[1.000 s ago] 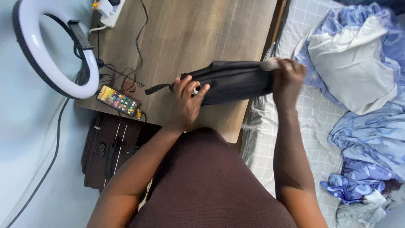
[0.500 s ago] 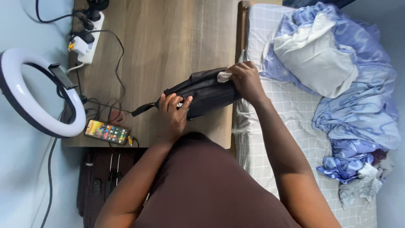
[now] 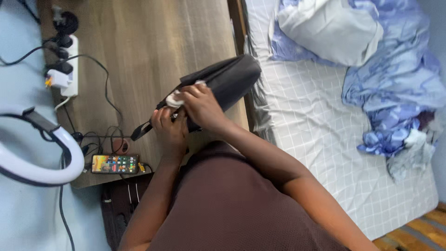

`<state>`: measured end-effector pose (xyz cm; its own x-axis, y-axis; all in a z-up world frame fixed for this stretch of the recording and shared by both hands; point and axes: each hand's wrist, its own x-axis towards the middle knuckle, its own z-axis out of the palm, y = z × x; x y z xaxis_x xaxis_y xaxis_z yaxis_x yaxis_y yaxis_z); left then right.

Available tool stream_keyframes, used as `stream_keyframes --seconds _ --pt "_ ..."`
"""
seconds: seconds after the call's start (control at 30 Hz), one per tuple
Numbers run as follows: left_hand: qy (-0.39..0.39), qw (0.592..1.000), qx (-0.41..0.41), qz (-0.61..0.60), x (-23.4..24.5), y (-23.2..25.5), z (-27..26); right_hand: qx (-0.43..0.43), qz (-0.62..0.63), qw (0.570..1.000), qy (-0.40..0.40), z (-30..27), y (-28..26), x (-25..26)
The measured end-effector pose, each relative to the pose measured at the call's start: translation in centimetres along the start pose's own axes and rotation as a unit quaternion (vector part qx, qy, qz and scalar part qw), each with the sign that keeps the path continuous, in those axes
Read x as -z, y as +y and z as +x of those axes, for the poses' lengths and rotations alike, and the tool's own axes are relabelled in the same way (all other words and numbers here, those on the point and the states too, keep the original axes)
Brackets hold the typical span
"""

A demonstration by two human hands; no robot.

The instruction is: The person wipes a desk with a cloth, then retrieves a black bag from a shelf and places it on the desk. They repeatedly dip the cloth into a bucket of water, wring it, and wipe the bag's exterior surfaces.

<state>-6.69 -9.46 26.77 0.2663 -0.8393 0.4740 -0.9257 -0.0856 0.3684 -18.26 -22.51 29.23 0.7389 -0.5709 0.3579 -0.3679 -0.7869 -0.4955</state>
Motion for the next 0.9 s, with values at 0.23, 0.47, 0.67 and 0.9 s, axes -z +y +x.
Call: stream_keyframes --seconds 0.23,0.47,0.67,0.9 --pt "-0.017 0.999 -0.007 -0.037 0.2 -0.1 0.3 -0.166 0.381 0.866 0.277 -1.9 11.6 6.0" --pt "-0.042 0.999 -0.018 -0.005 0.4 -0.3 1.1 -0.022 0.056 0.997 0.040 -1.4 3.5 2.0" --pt "-0.044 0.999 -0.017 -0.003 0.3 -0.6 0.5 -0.001 -0.099 0.994 0.036 -0.9 5.6 4.6" --pt "-0.036 0.999 0.020 -0.003 0.1 0.1 0.9 -0.132 0.014 0.981 0.138 0.5 13.7 8.6"
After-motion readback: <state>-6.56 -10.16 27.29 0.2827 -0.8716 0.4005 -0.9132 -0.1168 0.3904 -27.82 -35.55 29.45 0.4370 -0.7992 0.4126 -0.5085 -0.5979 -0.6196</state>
